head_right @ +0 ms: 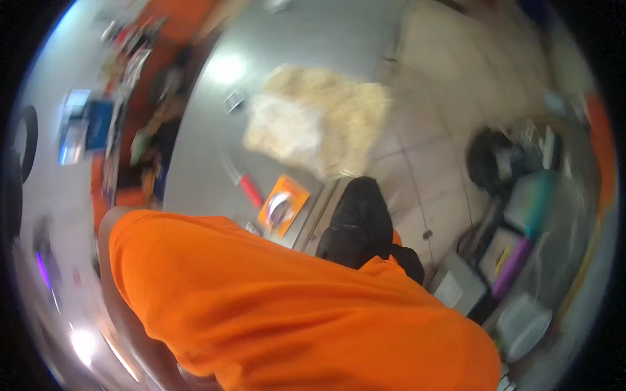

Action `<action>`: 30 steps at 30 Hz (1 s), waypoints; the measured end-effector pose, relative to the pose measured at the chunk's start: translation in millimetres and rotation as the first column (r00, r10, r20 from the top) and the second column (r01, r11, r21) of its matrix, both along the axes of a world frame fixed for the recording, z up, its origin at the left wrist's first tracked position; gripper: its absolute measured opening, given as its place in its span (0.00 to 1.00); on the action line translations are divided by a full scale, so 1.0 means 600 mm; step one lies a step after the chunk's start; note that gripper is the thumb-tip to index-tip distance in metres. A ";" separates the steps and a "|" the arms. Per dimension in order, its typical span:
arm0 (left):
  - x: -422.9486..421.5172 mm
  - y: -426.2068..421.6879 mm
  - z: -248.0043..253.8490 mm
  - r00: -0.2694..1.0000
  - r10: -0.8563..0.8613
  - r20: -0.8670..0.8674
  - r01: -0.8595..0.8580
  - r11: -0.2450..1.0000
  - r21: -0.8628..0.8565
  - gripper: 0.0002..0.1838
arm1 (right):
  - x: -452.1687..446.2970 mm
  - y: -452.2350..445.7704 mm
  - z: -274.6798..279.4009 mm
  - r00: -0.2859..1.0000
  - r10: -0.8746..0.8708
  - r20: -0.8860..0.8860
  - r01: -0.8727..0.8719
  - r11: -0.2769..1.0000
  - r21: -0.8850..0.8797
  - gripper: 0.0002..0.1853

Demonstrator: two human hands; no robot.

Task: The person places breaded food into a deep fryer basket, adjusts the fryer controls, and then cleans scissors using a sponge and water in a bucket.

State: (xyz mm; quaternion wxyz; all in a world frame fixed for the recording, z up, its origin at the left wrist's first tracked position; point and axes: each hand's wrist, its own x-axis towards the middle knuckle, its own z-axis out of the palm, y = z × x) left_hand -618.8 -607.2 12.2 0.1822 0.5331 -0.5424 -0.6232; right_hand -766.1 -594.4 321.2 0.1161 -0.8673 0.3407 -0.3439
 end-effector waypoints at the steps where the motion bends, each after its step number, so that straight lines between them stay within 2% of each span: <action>1: 0.099 0.027 0.000 0.994 0.107 -0.007 -0.107 0.994 0.009 0.36 | 0.117 -0.020 0.022 0.993 0.119 -0.018 -0.120 0.992 -0.029 0.15; 4: 0.373 0.151 -0.018 0.900 0.435 -0.014 -0.434 0.900 0.038 0.35 | 0.450 -0.024 0.054 0.883 0.468 -0.013 -0.468 0.881 -0.062 0.15; 6: 0.530 0.267 -0.024 0.752 0.658 -0.023 -0.657 0.753 0.037 0.35 | 0.685 0.055 0.061 0.712 0.701 -0.030 -0.700 0.706 -0.103 0.14; 8: 0.635 0.391 -0.036 0.549 0.835 -0.050 -0.834 0.551 0.035 0.34 | 0.887 0.180 0.052 0.489 0.868 -0.082 -0.871 0.480 -0.106 0.14; 11: 0.693 0.547 -0.053 0.221 0.969 -0.106 -0.974 0.225 0.022 0.33 | 1.083 0.418 0.023 0.089 0.984 -0.155 -0.993 0.076 -0.089 0.14; 14: 0.713 0.606 -0.058 -0.017 0.973 -0.228 -0.997 -0.035 -0.074 0.32 | 1.142 0.562 -0.027 -0.200 0.959 -0.199 -0.978 -0.208 -0.017 0.14; 16: 0.707 0.622 -0.050 -0.067 0.932 -0.355 -0.969 -0.146 -0.200 0.32 | 1.147 0.614 -0.095 -0.271 0.934 -0.235 -0.962 -0.259 0.081 0.14; 18: 0.752 0.604 -0.069 -0.144 0.912 -0.384 -0.963 -0.219 -0.158 0.31 | 1.184 0.580 -0.166 -0.252 0.930 -0.267 -0.955 -0.195 0.222 0.14; 19: 0.786 0.605 -0.098 -0.200 0.917 -0.346 -0.975 -0.220 -0.019 0.29 | 1.176 0.505 -0.167 -0.148 0.925 -0.351 -0.962 -0.052 0.269 0.22; 21: 0.848 0.604 -0.149 -0.288 0.922 -0.257 -0.940 -0.222 0.258 0.26 | 1.304 0.476 -0.364 -0.302 0.838 -0.454 -0.869 -0.046 0.493 0.20; 22: 0.850 0.583 -0.135 -0.453 0.882 -0.131 -0.858 -0.391 0.334 0.17 | 1.368 0.461 -0.460 -0.378 0.785 -0.492 -0.808 -0.020 0.589 0.20; 23: 0.842 0.587 -0.154 -0.494 0.848 -0.190 -0.852 -0.430 0.299 0.19 | 1.420 0.447 -0.575 -0.381 0.826 -0.415 -0.735 0.002 0.678 0.18; 25: 0.880 0.584 -0.169 -0.624 0.769 -0.138 -0.751 -0.540 0.380 0.22 | 1.549 0.394 -0.850 -0.416 0.894 -0.162 -0.713 -0.211 0.669 0.20; 26: 0.889 0.580 -0.148 -0.674 0.733 -0.087 -0.708 -0.609 0.357 0.24 | 1.568 0.343 -0.843 -0.230 0.970 0.077 -0.400 -0.166 0.901 0.20; 27: 0.890 0.587 -0.171 -0.757 0.648 -0.081 -0.634 -0.698 0.334 0.22 | 1.598 0.302 -0.818 0.008 0.992 0.125 -0.133 -0.123 0.984 0.20; 28: 0.890 0.602 -0.212 -0.822 0.568 -0.039 -0.548 -0.770 0.326 0.20 | 1.646 0.271 -0.797 0.245 0.965 0.096 0.142 -0.134 0.981 0.20; 29: 0.877 0.614 -0.258 -0.901 0.432 0.031 -0.400 -0.857 0.326 0.18 | 1.717 0.252 -0.806 0.406 0.905 0.128 0.201 -0.225 0.953 0.20; 30: 0.850 0.607 -0.242 -0.937 0.345 0.059 -0.310 -0.896 0.318 0.16 | 1.792 0.243 -0.826 0.554 0.820 0.147 0.251 -0.333 0.909 0.20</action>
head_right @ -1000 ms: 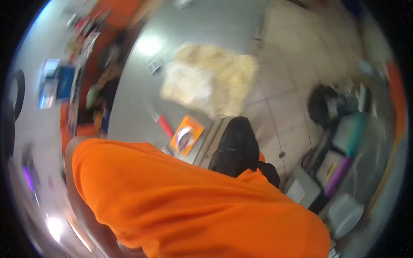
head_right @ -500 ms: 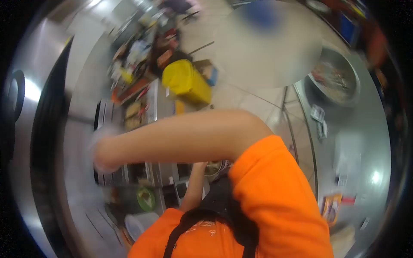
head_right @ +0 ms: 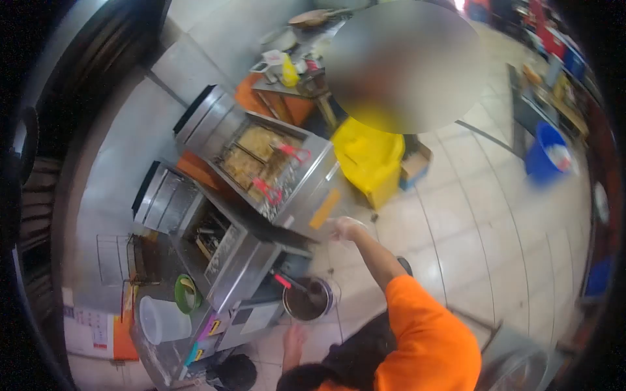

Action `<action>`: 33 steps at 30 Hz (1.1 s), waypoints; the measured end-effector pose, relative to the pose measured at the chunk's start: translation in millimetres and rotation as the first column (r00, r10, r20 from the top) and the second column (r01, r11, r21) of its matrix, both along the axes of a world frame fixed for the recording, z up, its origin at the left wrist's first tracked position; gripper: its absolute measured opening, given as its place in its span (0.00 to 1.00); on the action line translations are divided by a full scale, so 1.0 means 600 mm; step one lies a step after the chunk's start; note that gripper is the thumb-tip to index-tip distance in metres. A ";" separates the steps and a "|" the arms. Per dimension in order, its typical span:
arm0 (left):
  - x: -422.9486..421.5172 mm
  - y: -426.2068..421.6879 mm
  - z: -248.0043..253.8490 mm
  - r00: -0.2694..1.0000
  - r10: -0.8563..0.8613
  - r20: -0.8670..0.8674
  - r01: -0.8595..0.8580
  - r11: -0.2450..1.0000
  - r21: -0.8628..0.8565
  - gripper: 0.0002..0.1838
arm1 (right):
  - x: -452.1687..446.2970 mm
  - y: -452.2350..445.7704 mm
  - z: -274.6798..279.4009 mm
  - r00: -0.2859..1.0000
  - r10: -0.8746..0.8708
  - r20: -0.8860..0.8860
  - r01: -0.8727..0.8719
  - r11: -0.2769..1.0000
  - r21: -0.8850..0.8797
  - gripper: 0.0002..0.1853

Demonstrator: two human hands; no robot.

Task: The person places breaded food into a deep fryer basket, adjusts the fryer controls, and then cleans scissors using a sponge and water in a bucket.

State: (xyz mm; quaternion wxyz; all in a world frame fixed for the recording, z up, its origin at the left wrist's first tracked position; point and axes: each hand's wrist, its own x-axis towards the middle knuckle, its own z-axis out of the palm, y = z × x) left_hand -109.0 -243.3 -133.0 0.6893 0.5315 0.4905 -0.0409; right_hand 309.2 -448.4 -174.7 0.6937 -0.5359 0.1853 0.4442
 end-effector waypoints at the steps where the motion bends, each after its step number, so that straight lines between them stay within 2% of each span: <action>1: -0.055 0.011 -0.053 0.985 0.164 -0.062 -0.159 0.984 0.076 0.17 | 0.091 -0.010 -0.070 0.982 -0.063 0.181 0.056 0.998 0.043 0.20; 2: -0.093 -0.007 -0.033 0.961 0.241 -0.137 -0.229 0.969 0.095 0.18 | 0.175 0.000 -0.201 0.936 -0.135 0.324 0.103 0.988 0.114 0.21; 4: -0.112 -0.072 0.021 0.807 0.440 -0.393 -0.385 0.898 0.213 0.20 | 0.286 0.020 -0.211 0.898 -0.257 0.356 0.235 0.966 0.105 0.23; 5: -0.132 -0.096 0.027 0.791 0.469 -0.393 -0.401 0.883 0.245 0.21 | 0.341 0.030 -0.210 0.872 -0.314 0.375 0.298 0.949 0.101 0.25; 6: -0.141 -0.128 0.030 0.781 0.486 -0.392 -0.410 0.873 0.263 0.23 | 0.383 0.034 -0.184 0.932 -0.286 0.223 0.278 0.958 0.068 0.28; 8: -0.147 -0.188 0.014 0.731 0.526 -0.434 -0.441 0.850 0.288 0.23 | 0.399 0.042 -0.156 0.889 -0.435 0.145 0.413 0.896 0.162 0.29; 10: -0.117 -0.233 -0.031 0.658 0.564 -0.499 -0.484 0.824 0.295 0.20 | 0.415 0.040 -0.188 0.817 -0.559 0.146 0.529 0.825 0.199 0.31; 12: -0.055 -0.291 -0.038 0.818 0.468 -0.333 -0.442 0.883 0.157 0.21 | 0.417 0.066 -0.246 0.727 -0.655 0.206 0.612 0.754 0.236 0.33; 13: -0.013 -0.306 -0.041 0.880 0.413 -0.237 -0.400 0.911 0.101 0.21 | 0.382 0.043 -0.173 0.742 -0.638 0.203 0.630 0.768 0.113 0.38; 15: 0.122 -0.350 -0.045 0.877 0.370 -0.306 -0.346 0.929 0.131 0.21 | 0.283 -0.035 -0.140 0.787 -0.538 0.302 0.558 0.830 0.025 0.40; 17: 0.214 -0.377 -0.075 0.945 0.281 -0.164 -0.270 0.959 0.089 0.22 | 0.132 -0.136 -0.239 0.880 -0.123 0.458 0.244 0.946 -0.213 0.28; 18: 0.278 -0.384 -0.072 0.943 0.261 -0.208 -0.256 0.965 0.050 0.23 | 0.056 -0.186 -0.287 0.855 0.089 0.511 0.104 0.936 -0.336 0.23; 19: 0.313 -0.384 -0.092 0.958 0.268 -0.100 -0.269 0.963 0.002 0.24 | -0.013 -0.249 -0.260 0.939 0.048 0.340 0.045 0.965 -0.259 0.24; 20: 0.352 -0.374 -0.119 0.974 0.207 -0.090 -0.204 0.978 0.048 0.26 | -0.057 -0.291 -0.240 0.989 0.014 0.145 0.011 0.985 -0.173 0.25; 21: 0.355 -0.362 -0.191 0.994 0.094 -0.048 -0.086 0.987 0.137 0.31 | -0.057 -0.333 -0.253 0.999 0.033 -0.025 -0.037 0.976 -0.216 0.28; 22: 0.375 -0.350 -0.220 0.985 0.171 0.004 -0.171 0.979 0.110 0.34 | -0.048 -0.372 -0.275 0.981 0.040 -0.190 -0.088 0.964 -0.252 0.30; 23: 0.395 -0.333 -0.240 0.966 0.252 0.059 -0.256 0.963 0.084 0.36 | -0.031 -0.391 -0.252 0.991 0.136 -0.008 -0.131 0.933 -0.334 0.34; 24: 0.404 -0.321 -0.251 0.965 0.259 0.049 -0.262 0.961 0.082 0.38 | -0.005 -0.389 -0.255 0.984 0.148 0.101 -0.089 0.891 -0.445 0.37; 25: 0.410 -0.304 -0.255 0.964 0.264 0.042 -0.266 0.960 0.082 0.39 | 0.024 -0.396 -0.296 0.970 0.176 0.169 -0.082 0.887 -0.455 0.37; 26: 0.411 -0.287 -0.256 0.963 0.268 0.039 -0.270 0.959 0.084 0.41 | 0.063 -0.375 -0.290 0.955 0.222 0.198 -0.115 0.889 -0.443 0.35; 27: 0.410 -0.270 -0.258 0.962 0.270 0.039 -0.272 0.958 0.087 0.43 | 0.090 -0.361 -0.338 0.947 0.193 0.259 -0.087 0.925 -0.371 0.34; 29: 0.387 -0.240 -0.227 0.870 0.452 0.198 -0.459 0.888 -0.012 0.37 | 0.167 -0.302 -0.400 0.760 0.514 0.398 -0.309 0.824 -0.474 0.25; 30: 0.353 -0.226 -0.256 0.885 0.411 0.220 -0.447 0.882 0.148 0.39 | 0.190 -0.269 -0.488 0.639 0.565 0.522 -0.344 0.817 -0.463 0.22; 31: 0.353 -0.208 -0.248 0.904 0.404 0.141 -0.427 0.880 0.209 0.40 | 0.214 -0.239 -0.579 0.497 0.586 0.640 -0.367 0.811 -0.456 0.19; 32: 0.308 -0.196 -0.278 0.936 0.265 0.232 -0.335 0.874 0.352 0.40 | 0.237 -0.208 -0.669 0.350 0.574 0.740 -0.381 0.809 -0.447 0.16; 33: 0.318 -0.185 -0.268 0.933 0.207 0.295 -0.334 0.801 0.496 0.41 | 0.260 -0.150 -0.691 0.163 0.656 0.737 -0.369 0.733 -0.571 0.18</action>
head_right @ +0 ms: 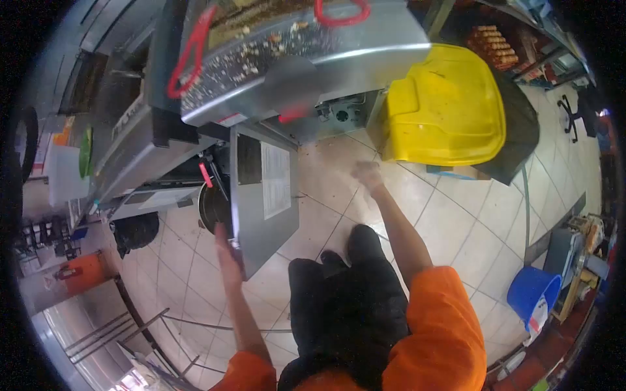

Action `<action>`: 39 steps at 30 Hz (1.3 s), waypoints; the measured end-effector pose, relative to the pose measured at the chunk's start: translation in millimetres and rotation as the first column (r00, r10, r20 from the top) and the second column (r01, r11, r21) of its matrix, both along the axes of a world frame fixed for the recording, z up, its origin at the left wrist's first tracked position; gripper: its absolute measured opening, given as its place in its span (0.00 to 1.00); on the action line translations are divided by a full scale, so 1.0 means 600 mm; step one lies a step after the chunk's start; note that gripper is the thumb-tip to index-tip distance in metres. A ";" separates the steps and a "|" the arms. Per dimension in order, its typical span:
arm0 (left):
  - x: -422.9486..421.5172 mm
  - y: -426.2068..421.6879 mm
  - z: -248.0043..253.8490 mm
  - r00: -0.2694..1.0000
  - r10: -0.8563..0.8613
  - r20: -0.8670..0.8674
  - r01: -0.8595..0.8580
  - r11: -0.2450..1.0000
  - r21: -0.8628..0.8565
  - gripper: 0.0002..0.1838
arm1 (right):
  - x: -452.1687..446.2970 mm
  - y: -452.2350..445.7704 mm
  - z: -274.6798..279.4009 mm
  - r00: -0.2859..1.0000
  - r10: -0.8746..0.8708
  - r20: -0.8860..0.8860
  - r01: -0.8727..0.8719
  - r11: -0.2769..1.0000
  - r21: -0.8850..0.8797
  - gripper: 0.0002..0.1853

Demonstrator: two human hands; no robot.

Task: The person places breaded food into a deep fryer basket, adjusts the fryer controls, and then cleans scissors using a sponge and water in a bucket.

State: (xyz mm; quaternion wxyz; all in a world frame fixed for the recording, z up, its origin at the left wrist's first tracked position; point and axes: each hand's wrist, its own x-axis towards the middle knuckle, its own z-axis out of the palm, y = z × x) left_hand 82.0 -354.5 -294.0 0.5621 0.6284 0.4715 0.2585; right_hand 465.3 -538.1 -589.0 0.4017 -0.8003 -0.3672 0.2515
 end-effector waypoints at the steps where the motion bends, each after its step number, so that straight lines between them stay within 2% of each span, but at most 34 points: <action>1: 0.010 0.012 0.015 0.999 0.039 0.030 -0.038 0.998 -0.059 0.42 | 0.023 0.060 -0.020 0.980 0.093 0.174 -0.082 0.994 -0.071 0.21; 2: -0.011 0.020 0.000 0.999 0.020 -0.033 -0.020 1.000 -0.003 0.46 | 0.049 0.123 -0.004 0.829 0.331 0.450 -0.130 0.898 -0.421 0.20; 3: -0.006 0.015 0.016 0.996 0.088 0.025 -0.088 0.996 -0.009 0.46 | 0.065 0.163 -0.089 0.970 0.124 0.209 -0.039 0.928 -0.370 0.17; 4: -0.014 0.021 0.008 0.998 0.052 -0.019 -0.050 0.995 0.085 0.49 | 0.081 0.202 -0.174 0.992 -0.127 -0.025 0.113 0.940 -0.321 0.16; 5: -0.017 0.021 0.009 0.995 0.076 -0.068 -0.068 0.990 0.120 0.51 | 0.101 0.235 -0.224 0.992 -0.050 0.120 0.085 0.949 -0.303 0.16; 6: -0.020 0.025 0.007 0.991 0.039 -0.131 -0.010 0.977 0.214 0.51 | 0.120 0.268 -0.270 0.962 0.015 0.271 0.067 0.954 -0.291 0.16; 7: -0.013 0.022 0.010 0.986 0.037 -0.164 0.010 0.960 0.278 0.53 | 0.156 0.304 -0.332 0.794 0.242 0.558 -0.017 0.926 -0.377 0.16; 8: -0.027 0.035 -0.002 0.988 0.033 -0.153 0.016 0.951 0.310 0.54 | 0.169 0.337 -0.349 0.798 0.169 0.579 0.066 0.929 -0.363 0.17; 9: -0.022 0.032 0.002 0.971 0.066 -0.229 0.023 0.930 0.367 0.58 | 0.174 0.372 -0.334 0.794 0.093 0.600 0.150 0.927 -0.343 0.18; 10: -0.054 0.051 -0.003 0.960 0.060 -0.274 0.059 0.912 0.407 0.60 | 0.163 0.379 -0.258 0.869 0.026 0.494 0.142 0.944 -0.299 0.18; 11: -0.087 0.071 -0.022 0.966 0.120 -0.227 -0.006 0.894 0.448 0.62 | 0.146 0.378 -0.197 0.927 -0.040 0.373 0.142 0.958 -0.251 0.19; 12: -0.102 0.082 -0.011 0.950 0.092 -0.298 0.050 0.898 0.436 0.62 | 0.155 0.398 -0.216 0.924 -0.156 0.350 0.234 0.953 -0.194 0.20; 13: -0.049 0.045 0.006 0.910 0.167 -0.381 0.031 0.887 0.462 0.60 | 0.171 0.421 -0.240 0.911 -0.267 0.314 0.324 0.935 -0.145 0.22; 14: -0.033 0.035 0.009 0.910 0.155 -0.385 0.030 0.901 0.434 0.56 | 0.176 0.435 -0.259 0.887 -0.375 0.270 0.413 0.905 -0.100 0.25; 16: -0.051 0.046 0.017 0.980 0.049 -0.191 0.018 0.942 0.336 0.56 | 0.157 0.436 -0.216 0.881 -0.443 0.165 0.462 0.880 -0.109 0.27; 17: -0.052 0.047 0.015 0.988 0.054 -0.143 -0.001 0.938 0.348 0.56 | 0.155 0.436 -0.195 0.871 -0.478 0.112 0.489 0.865 -0.112 0.28; 18: -0.052 0.048 0.013 0.994 0.057 -0.096 -0.019 0.933 0.359 0.56 | 0.160 0.438 -0.203 0.874 -0.468 0.132 0.480 0.874 -0.079 0.28; 20: -0.046 0.045 0.005 0.977 0.181 -0.113 -0.104 0.866 0.489 0.57 | 0.164 0.439 -0.228 0.877 -0.450 0.166 0.460 0.888 -0.024 0.28; 23: -0.037 0.039 0.002 0.925 0.363 -0.115 -0.204 0.727 0.656 0.60 | 0.135 0.422 -0.198 0.881 -0.446 0.161 0.457 0.889 -0.038 0.28; 24: -0.050 0.042 0.028 0.916 0.138 -0.377 0.130 0.786 0.604 0.62 | 0.135 0.422 -0.211 0.883 -0.438 0.171 0.450 0.892 -0.040 0.28; 26: -0.058 0.041 0.024 0.919 0.167 -0.357 0.101 0.777 0.622 0.63 | 0.140 0.431 -0.242 0.889 -0.417 0.189 0.432 0.901 -0.047 0.27; 29: -0.048 0.039 0.019 0.913 0.230 -0.336 0.059 0.742 0.667 0.60 | 0.141 0.435 -0.270 0.895 -0.406 0.185 0.406 0.913 0.043 0.27; 30: -0.045 0.038 0.016 0.910 0.250 -0.330 0.047 0.728 0.684 0.58 | 0.147 0.446 -0.292 0.848 -0.476 0.234 0.454 0.879 0.143 0.28; 33: -0.066 0.050 0.026 0.868 0.212 -0.449 0.178 0.712 0.680 0.58 | 0.135 0.434 -0.248 0.867 -0.454 0.204 0.447 0.891 0.081 0.28; 35: -0.063 0.047 0.022 0.847 0.253 -0.467 0.163 0.713 0.682 0.58 | 0.140 0.447 -0.264 0.865 -0.470 0.175 0.467 0.882 0.061 0.30; 39: -0.041 0.042 0.018 0.805 0.276 -0.525 0.187 0.722 0.666 0.58 | 0.133 0.442 -0.237 0.883 -0.443 0.154 0.445 0.895 0.024 0.31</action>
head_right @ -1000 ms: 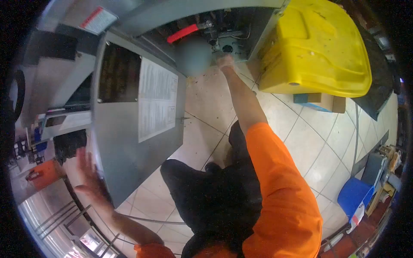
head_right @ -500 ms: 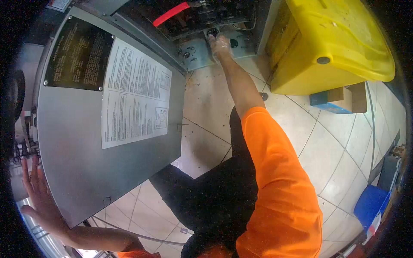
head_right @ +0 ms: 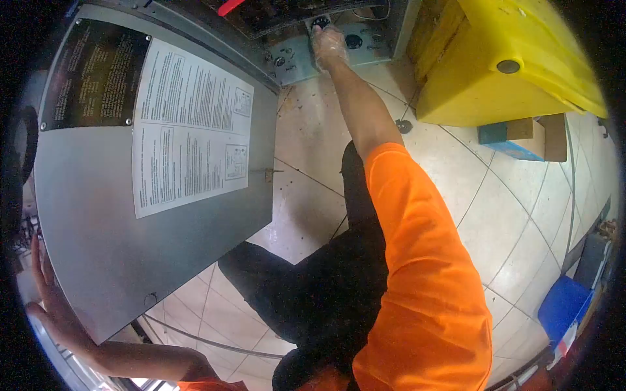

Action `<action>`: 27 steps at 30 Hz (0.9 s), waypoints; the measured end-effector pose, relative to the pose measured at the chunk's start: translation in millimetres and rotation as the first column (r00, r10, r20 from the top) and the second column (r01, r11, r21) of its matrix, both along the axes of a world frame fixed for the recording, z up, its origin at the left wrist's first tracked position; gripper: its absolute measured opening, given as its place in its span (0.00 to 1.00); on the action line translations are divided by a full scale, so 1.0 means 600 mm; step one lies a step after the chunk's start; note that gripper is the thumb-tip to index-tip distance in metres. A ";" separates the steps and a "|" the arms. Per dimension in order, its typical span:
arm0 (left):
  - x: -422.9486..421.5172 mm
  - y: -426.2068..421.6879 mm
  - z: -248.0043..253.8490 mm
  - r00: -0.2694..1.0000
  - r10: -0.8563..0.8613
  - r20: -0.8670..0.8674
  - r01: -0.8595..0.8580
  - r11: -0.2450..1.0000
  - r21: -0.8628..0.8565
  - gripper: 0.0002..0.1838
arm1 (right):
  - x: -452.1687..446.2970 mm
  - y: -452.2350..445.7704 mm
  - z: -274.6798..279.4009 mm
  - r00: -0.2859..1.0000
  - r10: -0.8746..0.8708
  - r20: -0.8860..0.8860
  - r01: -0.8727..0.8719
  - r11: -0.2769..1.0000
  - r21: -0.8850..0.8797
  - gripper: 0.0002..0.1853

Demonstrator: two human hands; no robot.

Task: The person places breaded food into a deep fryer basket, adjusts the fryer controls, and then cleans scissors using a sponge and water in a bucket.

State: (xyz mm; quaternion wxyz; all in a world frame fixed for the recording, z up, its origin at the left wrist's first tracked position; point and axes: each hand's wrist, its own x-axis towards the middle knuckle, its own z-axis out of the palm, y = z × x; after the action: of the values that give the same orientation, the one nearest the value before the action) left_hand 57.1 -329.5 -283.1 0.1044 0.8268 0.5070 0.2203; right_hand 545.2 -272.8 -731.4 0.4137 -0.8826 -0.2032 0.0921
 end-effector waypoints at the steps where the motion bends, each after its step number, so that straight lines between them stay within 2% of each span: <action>1: -0.002 0.002 0.000 0.999 0.002 -0.047 -0.002 1.000 0.000 0.59 | -0.002 -0.001 0.005 1.000 -0.004 -0.013 0.004 1.000 -0.003 0.32; 6: 0.002 0.002 0.000 0.986 0.035 -0.162 -0.037 0.999 -0.009 0.62 | 0.017 0.017 -0.022 0.998 -0.035 -0.058 0.036 0.999 0.023 0.36; 9: -0.003 0.000 -0.002 0.993 -0.042 -0.107 0.039 0.999 -0.029 0.55 | 0.013 -0.004 -0.032 0.998 0.060 -0.011 -0.060 0.998 -0.015 0.39; 10: 0.000 -0.001 -0.004 0.997 -0.033 -0.071 0.029 0.998 -0.062 0.55 | 0.014 -0.010 -0.023 0.994 0.111 0.023 -0.110 0.993 -0.034 0.40; 11: 0.009 -0.007 -0.005 0.999 -0.018 -0.033 0.015 0.996 -0.091 0.55 | 0.024 0.011 -0.072 0.998 0.044 0.036 -0.044 0.999 0.003 0.43; 12: 0.017 -0.014 -0.003 1.000 -0.004 0.017 0.006 0.994 -0.110 0.55 | 0.012 -0.006 -0.051 0.994 0.106 -0.038 -0.108 0.992 -0.066 0.43; 13: 0.024 -0.019 -0.011 0.945 -0.024 0.327 0.115 0.958 -0.264 0.52 | 0.006 -0.027 -0.023 0.981 0.157 -0.115 -0.171 0.977 -0.127 0.43; 14: 0.038 -0.037 0.000 1.000 -0.002 -0.001 0.002 0.984 -0.178 0.50 | -0.002 -0.040 -0.029 0.985 0.164 -0.054 -0.170 0.978 -0.119 0.42; 15: 0.028 -0.038 -0.005 0.987 -0.107 0.117 0.138 0.945 -0.296 0.49 | -0.010 -0.054 -0.034 0.986 0.169 0.007 -0.167 0.980 -0.111 0.40; 16: 0.035 -0.054 0.001 0.990 -0.098 0.101 0.127 0.929 -0.347 0.48 | -0.015 -0.074 -0.046 0.978 0.205 -0.046 -0.210 0.967 -0.147 0.39; 17: 0.050 -0.064 0.007 0.986 -0.101 0.133 0.144 0.917 -0.371 0.44 | -0.035 -0.104 0.045 0.947 0.219 -0.236 -0.273 0.934 -0.229 0.37; 18: 0.064 -0.075 0.012 0.981 -0.102 0.164 0.160 0.904 -0.395 0.40 | -0.044 -0.127 0.013 0.937 0.348 0.024 -0.328 0.903 -0.279 0.35; 20: 0.076 -0.100 0.012 0.959 -0.038 0.281 0.162 0.888 -0.431 0.34 | -0.096 -0.199 0.059 0.920 0.244 -0.308 -0.288 0.952 -0.107 0.37; 21: 0.087 -0.116 0.010 0.958 0.010 0.288 0.128 0.882 -0.455 0.33 | -0.106 -0.258 0.192 0.735 0.394 -0.551 -0.583 0.783 -0.218 0.38; 22: 0.111 -0.138 0.007 0.955 0.051 0.292 0.099 0.873 -0.477 0.33 | -0.125 -0.321 0.231 0.607 0.445 -0.658 -0.521 0.848 0.093 0.39; 23: 0.131 -0.160 0.003 0.961 0.033 0.276 0.113 0.860 -0.498 0.35 | -0.172 -0.362 0.367 0.549 0.298 -0.781 -0.313 0.940 0.139 0.40; 24: 0.155 -0.179 0.004 0.966 0.014 0.258 0.127 0.845 -0.519 0.38 | -0.185 -0.409 0.418 0.493 0.296 -0.818 -0.229 0.951 0.206 0.40; 26: 0.200 -0.197 0.035 0.983 0.006 0.181 0.140 0.612 -0.778 0.45 | -0.200 -0.466 0.505 0.506 0.150 -0.850 -0.083 0.989 0.125 0.38; 27: 0.207 -0.203 0.060 0.995 -0.037 0.094 0.099 0.547 -0.831 0.46 | -0.200 -0.490 0.538 0.504 0.081 -0.860 -0.041 0.997 0.070 0.37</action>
State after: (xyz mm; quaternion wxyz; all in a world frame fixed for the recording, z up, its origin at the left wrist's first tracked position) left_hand 181.3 -451.5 -247.2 0.5088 0.6896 0.5148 -0.0241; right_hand 425.5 -566.6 -408.3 0.4742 -0.7038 -0.0036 0.5289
